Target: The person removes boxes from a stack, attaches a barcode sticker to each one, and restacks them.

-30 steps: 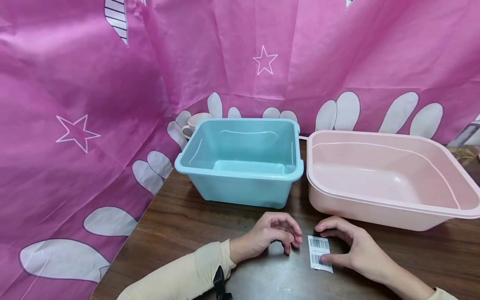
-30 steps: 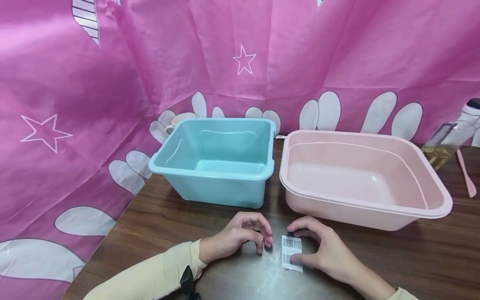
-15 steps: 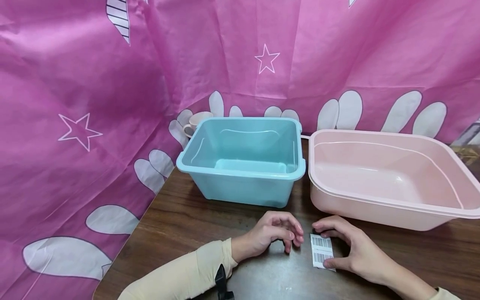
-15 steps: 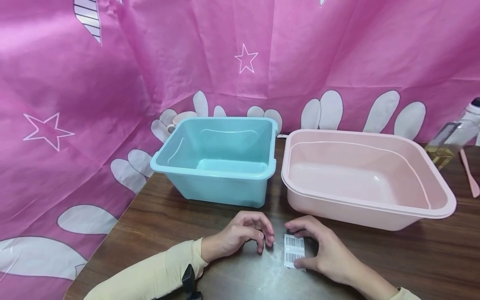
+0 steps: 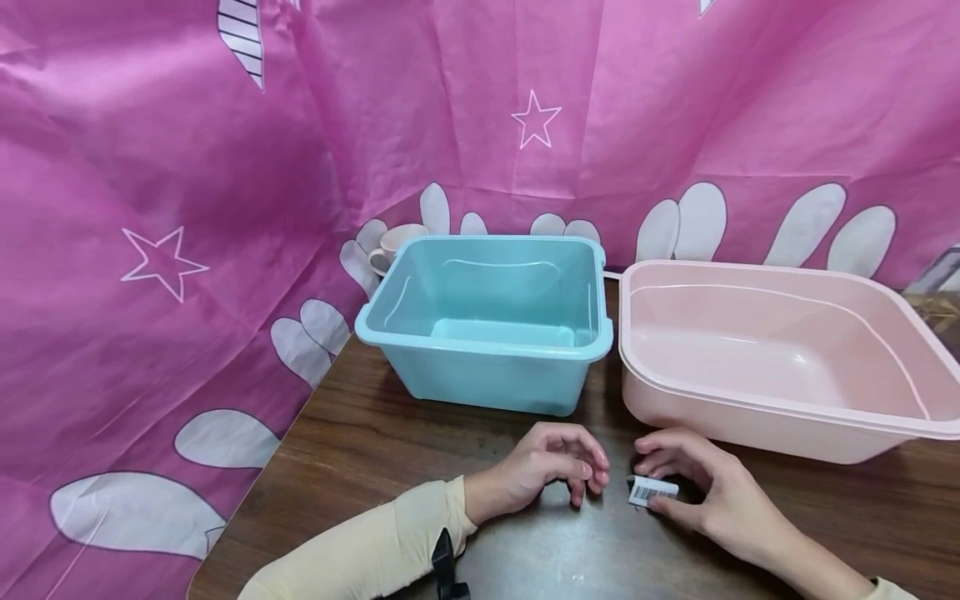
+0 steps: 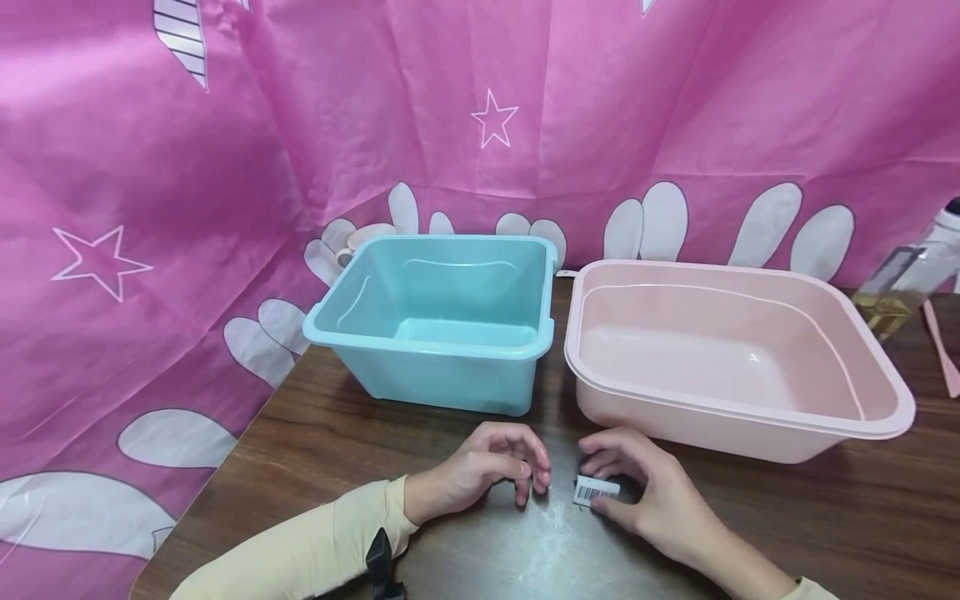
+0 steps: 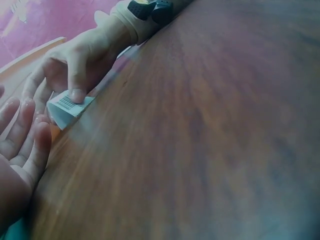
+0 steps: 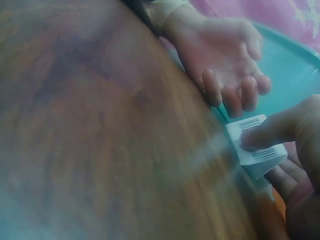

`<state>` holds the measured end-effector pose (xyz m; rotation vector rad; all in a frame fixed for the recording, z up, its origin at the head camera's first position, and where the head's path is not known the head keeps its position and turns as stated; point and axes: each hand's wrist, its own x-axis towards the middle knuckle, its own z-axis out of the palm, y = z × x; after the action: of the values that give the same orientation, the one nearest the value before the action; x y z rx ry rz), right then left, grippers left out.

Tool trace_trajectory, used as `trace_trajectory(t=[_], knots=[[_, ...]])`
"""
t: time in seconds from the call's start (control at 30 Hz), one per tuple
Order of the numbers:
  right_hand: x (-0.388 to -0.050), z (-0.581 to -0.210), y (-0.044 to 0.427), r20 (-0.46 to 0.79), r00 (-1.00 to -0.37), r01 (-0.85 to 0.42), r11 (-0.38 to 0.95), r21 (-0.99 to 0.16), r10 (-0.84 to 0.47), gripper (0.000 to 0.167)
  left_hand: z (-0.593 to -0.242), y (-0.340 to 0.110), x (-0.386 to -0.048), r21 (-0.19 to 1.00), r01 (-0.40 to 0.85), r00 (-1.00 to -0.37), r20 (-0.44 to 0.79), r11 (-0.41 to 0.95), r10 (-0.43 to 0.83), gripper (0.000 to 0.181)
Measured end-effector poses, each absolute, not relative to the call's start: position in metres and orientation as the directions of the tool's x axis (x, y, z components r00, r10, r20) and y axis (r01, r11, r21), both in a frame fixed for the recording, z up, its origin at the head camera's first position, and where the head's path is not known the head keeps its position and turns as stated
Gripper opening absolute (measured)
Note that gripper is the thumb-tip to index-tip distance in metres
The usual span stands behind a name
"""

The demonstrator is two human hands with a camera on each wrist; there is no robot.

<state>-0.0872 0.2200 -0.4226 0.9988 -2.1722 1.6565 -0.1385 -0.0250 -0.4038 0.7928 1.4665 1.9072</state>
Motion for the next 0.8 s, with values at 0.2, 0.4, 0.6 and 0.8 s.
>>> trace_trajectory(t=[0.2,0.4,0.6,0.8], knots=[[-0.083,-0.415,0.212,0.602,-0.724,-0.665,0.111,-0.739,-0.336,0.070,-0.401,-0.014,-0.131,0.983,-0.109,-0.703,0.030,-0.149,0.711,0.025],[-0.082,-0.410,0.203,0.733,-0.612,-0.780,0.076,-0.621,-0.297,0.045,-0.402,-0.004,-0.123,0.988,-0.071,-0.777,0.029,-0.134,0.629,0.026],[-0.081,-0.405,0.198,0.778,-0.562,-0.827,0.218,-0.519,-0.280,0.044,-0.403,-0.002,-0.123,0.983,-0.095,-0.807,0.017,-0.157,0.591,0.030],[-0.079,-0.404,0.195,0.802,-0.533,-0.843,0.249,-0.477,-0.271,0.042,-0.401,0.001,-0.118,0.980,-0.122,-0.838,-0.018,-0.155,0.546,0.032]])
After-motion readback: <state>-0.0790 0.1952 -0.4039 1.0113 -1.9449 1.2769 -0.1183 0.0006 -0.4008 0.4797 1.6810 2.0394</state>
